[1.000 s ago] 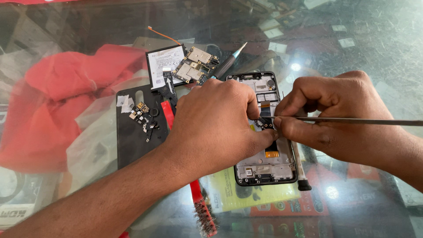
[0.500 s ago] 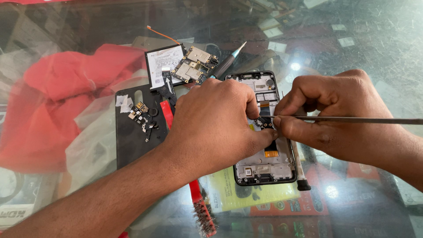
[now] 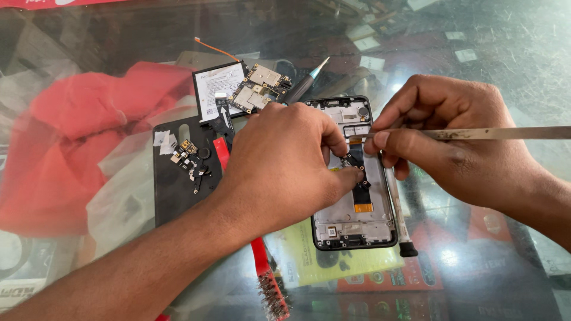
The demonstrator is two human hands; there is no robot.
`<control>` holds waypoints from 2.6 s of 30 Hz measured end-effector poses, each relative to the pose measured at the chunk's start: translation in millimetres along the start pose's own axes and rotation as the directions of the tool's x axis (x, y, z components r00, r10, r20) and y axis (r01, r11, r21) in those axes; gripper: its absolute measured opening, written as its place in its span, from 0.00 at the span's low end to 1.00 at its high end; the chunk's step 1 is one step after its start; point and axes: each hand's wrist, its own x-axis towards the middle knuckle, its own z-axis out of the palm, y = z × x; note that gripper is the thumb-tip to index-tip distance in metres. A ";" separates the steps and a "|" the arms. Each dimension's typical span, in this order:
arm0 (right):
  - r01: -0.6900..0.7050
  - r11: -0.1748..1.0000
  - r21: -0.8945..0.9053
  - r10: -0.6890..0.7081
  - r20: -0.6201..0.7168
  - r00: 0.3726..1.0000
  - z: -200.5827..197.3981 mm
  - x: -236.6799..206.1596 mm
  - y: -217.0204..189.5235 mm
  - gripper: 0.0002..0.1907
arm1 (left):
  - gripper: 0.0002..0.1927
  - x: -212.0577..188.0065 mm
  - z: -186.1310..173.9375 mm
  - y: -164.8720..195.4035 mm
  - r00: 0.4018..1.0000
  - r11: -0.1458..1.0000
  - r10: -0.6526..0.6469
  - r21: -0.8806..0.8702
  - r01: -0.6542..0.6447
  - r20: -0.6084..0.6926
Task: The person repairs a disassembled smartphone on a glass work table, using a long metal pry tool to lift and adjust a flex-cable connector inside the phone frame. They reposition the small component with their fingers and the tool, then press the connector into place on the board.
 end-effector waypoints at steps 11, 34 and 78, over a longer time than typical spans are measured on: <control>-0.079 0.995 -0.061 0.079 -0.009 0.997 -0.1 4.0 -8.6 0.03 | 0.09 3.0 2.4 -9.6 0.998 0.984 -0.065 -0.165 0.064 0.000; 0.313 0.948 -0.058 -0.306 0.100 0.947 -9.9 -7.1 12.1 0.04 | 0.11 5.5 -4.1 -4.1 0.985 0.993 -0.102 -0.043 0.109 0.138; 0.202 0.979 -0.014 -0.194 0.226 0.955 -14.6 -0.4 20.5 0.07 | 0.04 9.2 0.9 -12.9 0.992 0.987 -0.100 -0.117 0.109 0.081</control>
